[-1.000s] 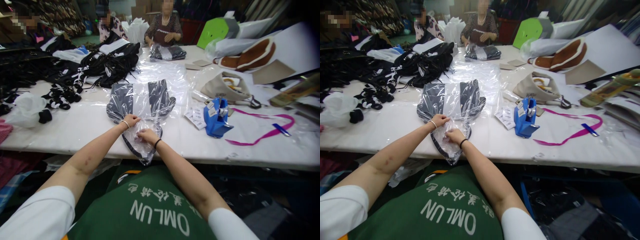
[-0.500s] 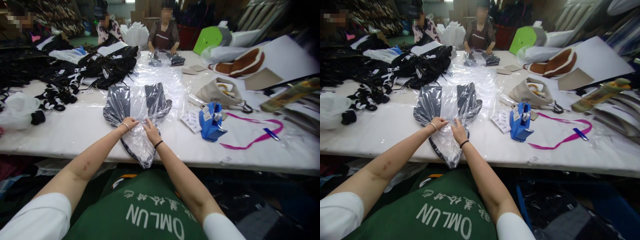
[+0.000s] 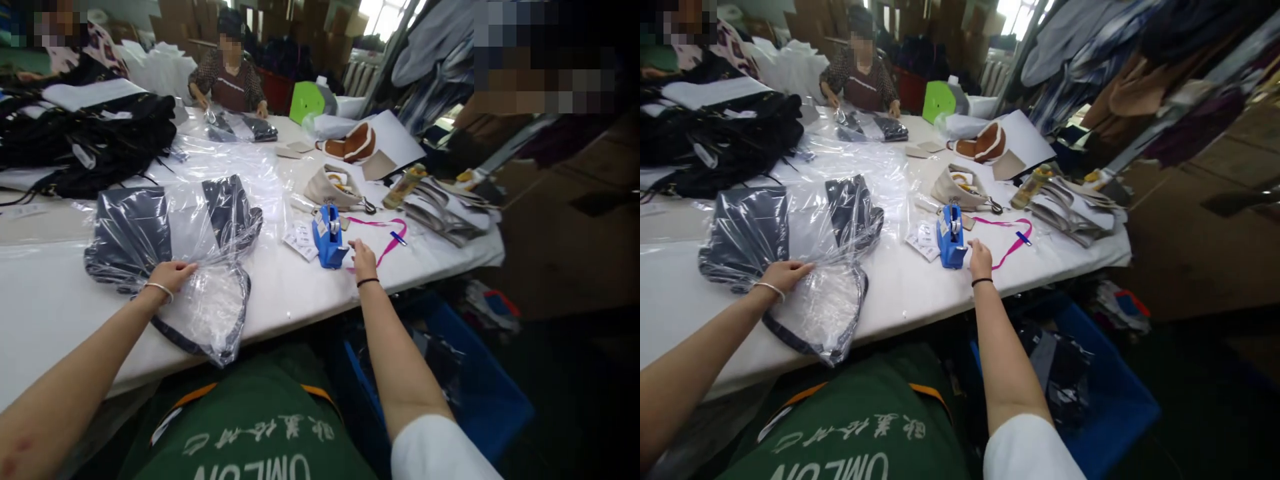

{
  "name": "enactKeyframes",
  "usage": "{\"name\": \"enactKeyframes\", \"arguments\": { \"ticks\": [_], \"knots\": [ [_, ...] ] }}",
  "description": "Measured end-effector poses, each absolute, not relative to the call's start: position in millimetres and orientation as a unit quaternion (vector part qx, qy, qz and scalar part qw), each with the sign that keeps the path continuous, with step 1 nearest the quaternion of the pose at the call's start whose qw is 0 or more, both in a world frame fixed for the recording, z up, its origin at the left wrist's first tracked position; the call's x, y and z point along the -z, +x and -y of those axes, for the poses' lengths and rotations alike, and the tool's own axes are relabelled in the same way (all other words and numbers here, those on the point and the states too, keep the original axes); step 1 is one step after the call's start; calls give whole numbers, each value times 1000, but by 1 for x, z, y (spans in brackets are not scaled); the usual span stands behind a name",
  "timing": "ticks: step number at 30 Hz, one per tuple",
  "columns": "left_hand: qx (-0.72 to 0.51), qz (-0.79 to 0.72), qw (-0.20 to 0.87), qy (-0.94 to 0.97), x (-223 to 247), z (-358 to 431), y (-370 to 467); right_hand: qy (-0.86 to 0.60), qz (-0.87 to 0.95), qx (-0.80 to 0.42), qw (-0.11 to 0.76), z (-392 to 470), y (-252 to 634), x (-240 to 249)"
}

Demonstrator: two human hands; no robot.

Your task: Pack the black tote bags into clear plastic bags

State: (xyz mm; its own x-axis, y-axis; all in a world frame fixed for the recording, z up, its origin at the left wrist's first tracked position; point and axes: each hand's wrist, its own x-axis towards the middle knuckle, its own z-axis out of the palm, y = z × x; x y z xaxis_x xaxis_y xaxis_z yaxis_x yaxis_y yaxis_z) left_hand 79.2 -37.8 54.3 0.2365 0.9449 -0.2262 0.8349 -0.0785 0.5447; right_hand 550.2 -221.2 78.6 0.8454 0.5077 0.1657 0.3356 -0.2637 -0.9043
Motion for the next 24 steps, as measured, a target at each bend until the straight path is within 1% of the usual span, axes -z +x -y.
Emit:
{"name": "enactKeyframes", "arguments": {
  "ticks": [2, 5, 7, 10, 12, 15, 17, 18, 21, 24],
  "knots": [
    [-90, -616, 298, 723, -55, 38, 79, -789, 267, -157, 531, 211, 555, -78],
    [-98, -624, 306, 712, -55, 39, 79, -771, 270, -184, 546, 202, 545, -78],
    [-106, -627, 312, 706, -55, 38, 79, -764, 261, -161, 568, 207, 534, -75],
    [-112, -628, 315, 702, -56, 39, 80, -766, 244, -87, 589, 227, 520, -62],
    [-113, -628, 315, 702, -56, 39, 80, -784, 255, -36, 565, 241, 515, -51],
    [-114, -629, 319, 699, -56, 39, 81, -822, 276, 24, 498, 253, 521, -41],
    [-114, -629, 323, 698, -53, 37, 80, -831, 263, 45, 488, 251, 531, -43],
    [-113, -628, 323, 699, -52, 36, 80, -828, 259, 43, 496, 248, 537, -48],
    [-109, -624, 315, 707, -50, 33, 80, -787, 295, -38, 541, 229, 549, -67],
    [-104, -615, 290, 726, -56, 35, 83, -744, 334, -137, 563, 212, 546, -84]
  ]
}}
